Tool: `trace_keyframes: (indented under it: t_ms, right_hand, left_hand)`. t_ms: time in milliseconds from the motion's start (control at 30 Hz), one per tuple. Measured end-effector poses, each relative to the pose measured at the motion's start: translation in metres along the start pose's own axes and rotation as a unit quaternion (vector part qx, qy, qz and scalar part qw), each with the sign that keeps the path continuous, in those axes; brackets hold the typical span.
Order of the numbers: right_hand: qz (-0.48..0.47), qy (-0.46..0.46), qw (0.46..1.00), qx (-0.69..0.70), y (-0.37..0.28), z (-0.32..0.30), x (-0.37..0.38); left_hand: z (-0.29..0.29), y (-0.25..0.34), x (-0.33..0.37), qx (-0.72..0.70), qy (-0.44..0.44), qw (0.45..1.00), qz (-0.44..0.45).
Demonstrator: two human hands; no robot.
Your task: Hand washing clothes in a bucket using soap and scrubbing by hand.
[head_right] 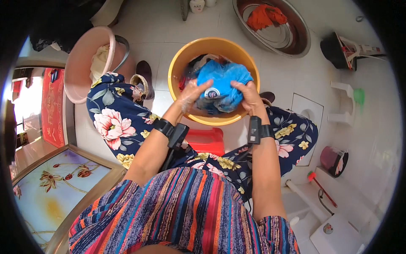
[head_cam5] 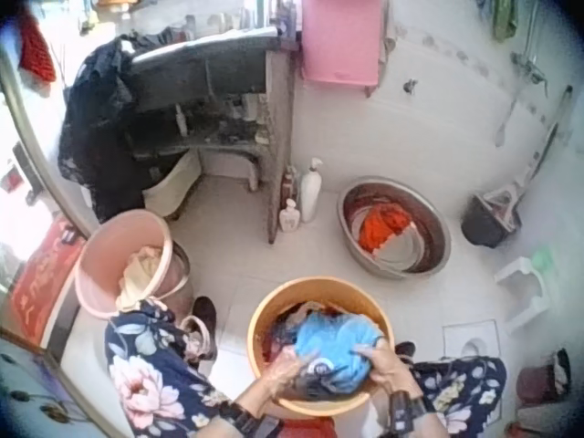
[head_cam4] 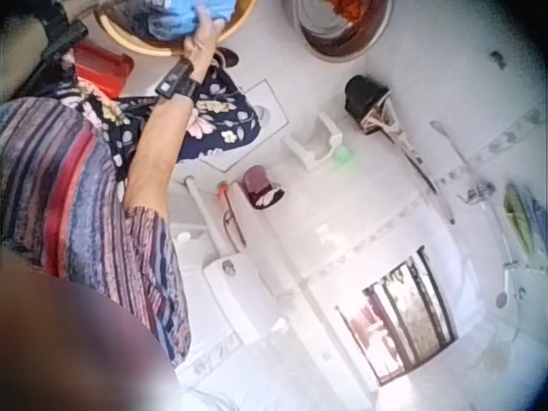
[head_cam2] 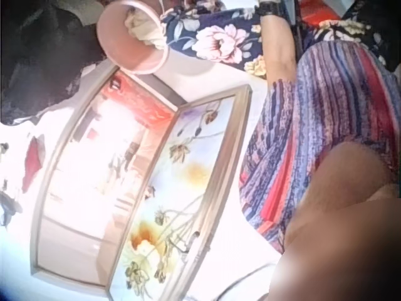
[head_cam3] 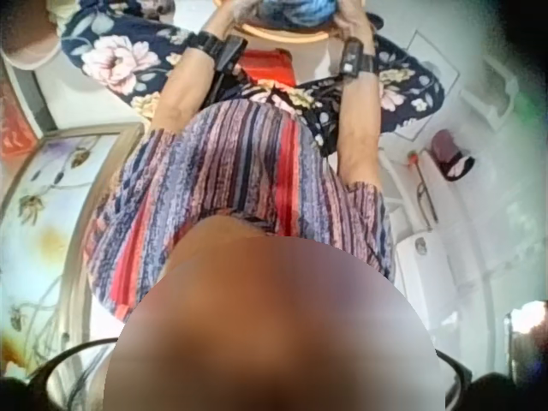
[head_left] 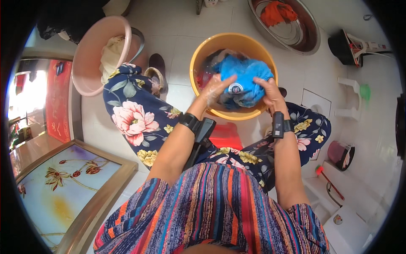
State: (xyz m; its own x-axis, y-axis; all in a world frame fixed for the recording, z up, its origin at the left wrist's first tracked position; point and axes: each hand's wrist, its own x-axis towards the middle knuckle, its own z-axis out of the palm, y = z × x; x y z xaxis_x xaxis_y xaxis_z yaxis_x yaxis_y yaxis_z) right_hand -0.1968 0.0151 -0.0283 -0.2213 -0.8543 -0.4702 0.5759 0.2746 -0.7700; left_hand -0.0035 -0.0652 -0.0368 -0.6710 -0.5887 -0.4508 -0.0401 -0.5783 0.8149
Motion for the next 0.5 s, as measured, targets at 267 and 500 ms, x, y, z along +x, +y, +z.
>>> trace_keyframes:
  t_ms: [267,500]
  right_hand:
    - [-0.127,0.200,0.948,-0.214,0.041,-0.001,0.037]
    - [-0.144,0.037,0.883,-0.445,0.058,0.129,-0.026]
  left_hand:
    - [0.012,-0.021,0.019,-0.389,0.007,0.921,-0.003]
    - [-0.018,-0.059,0.019,-0.410,0.001,0.911,-0.037]
